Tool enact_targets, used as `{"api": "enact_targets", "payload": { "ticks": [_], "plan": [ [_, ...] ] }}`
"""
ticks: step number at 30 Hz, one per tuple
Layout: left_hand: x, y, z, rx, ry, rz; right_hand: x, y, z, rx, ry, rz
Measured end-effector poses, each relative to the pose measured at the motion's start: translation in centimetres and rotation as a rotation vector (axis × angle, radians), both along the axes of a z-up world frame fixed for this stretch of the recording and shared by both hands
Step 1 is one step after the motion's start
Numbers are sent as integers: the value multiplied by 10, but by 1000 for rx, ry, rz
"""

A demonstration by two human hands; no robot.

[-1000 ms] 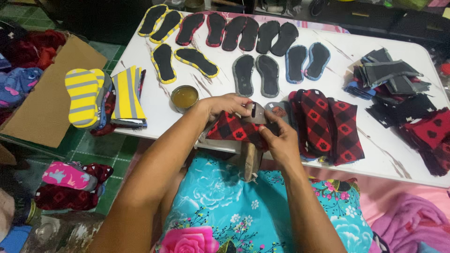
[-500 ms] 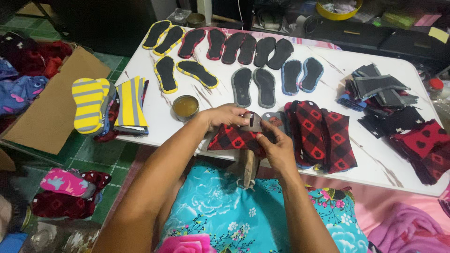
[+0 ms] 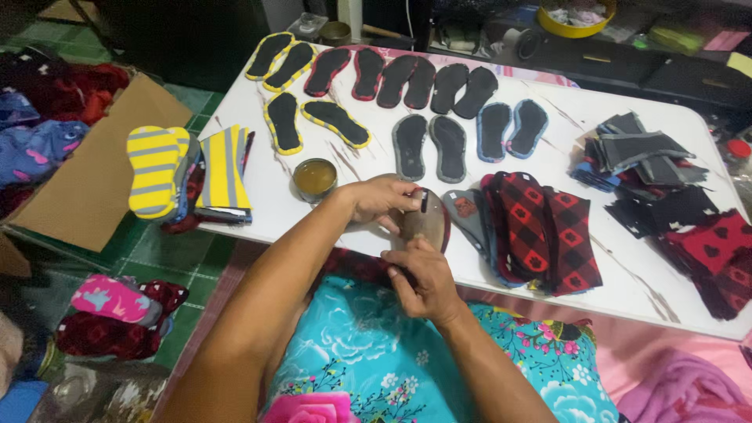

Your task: The person is assembling fabric shoes by applying adhesive from a small container to shoe parts and fitting fabric uppers onto wooden shoe lasts. They handle various patterned fabric pieces and wooden forms on a table and floor.

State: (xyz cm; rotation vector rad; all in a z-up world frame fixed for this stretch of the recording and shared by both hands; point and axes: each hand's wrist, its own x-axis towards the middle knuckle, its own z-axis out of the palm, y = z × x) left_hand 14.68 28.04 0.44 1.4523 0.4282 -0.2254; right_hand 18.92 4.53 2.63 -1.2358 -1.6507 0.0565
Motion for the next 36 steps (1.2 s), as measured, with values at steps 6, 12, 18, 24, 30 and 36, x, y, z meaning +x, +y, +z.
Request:
{"api": "enact_targets", "payload": {
  "ticks": [6,12,18,24,30,36],
  "plan": [
    [-6,-1,3,-8,-20,-17,0,6,2,116,12,122],
    [-7,5,6,-18,-24,-58,2,3,5,82,-5,140],
    [-7,5,0,-18,-30,-54,1,-2,2,100,84,51],
    [3,15,-24,33,-36,-19,61,-5,-10,-423,953,-249],
    [5,12,-17,-156,-78,-3,64,8,-22,-327,1090,-327],
    [-3,3,5,-162,-91,-19,64,14,-17,-198,938,-277]
  ]
}}
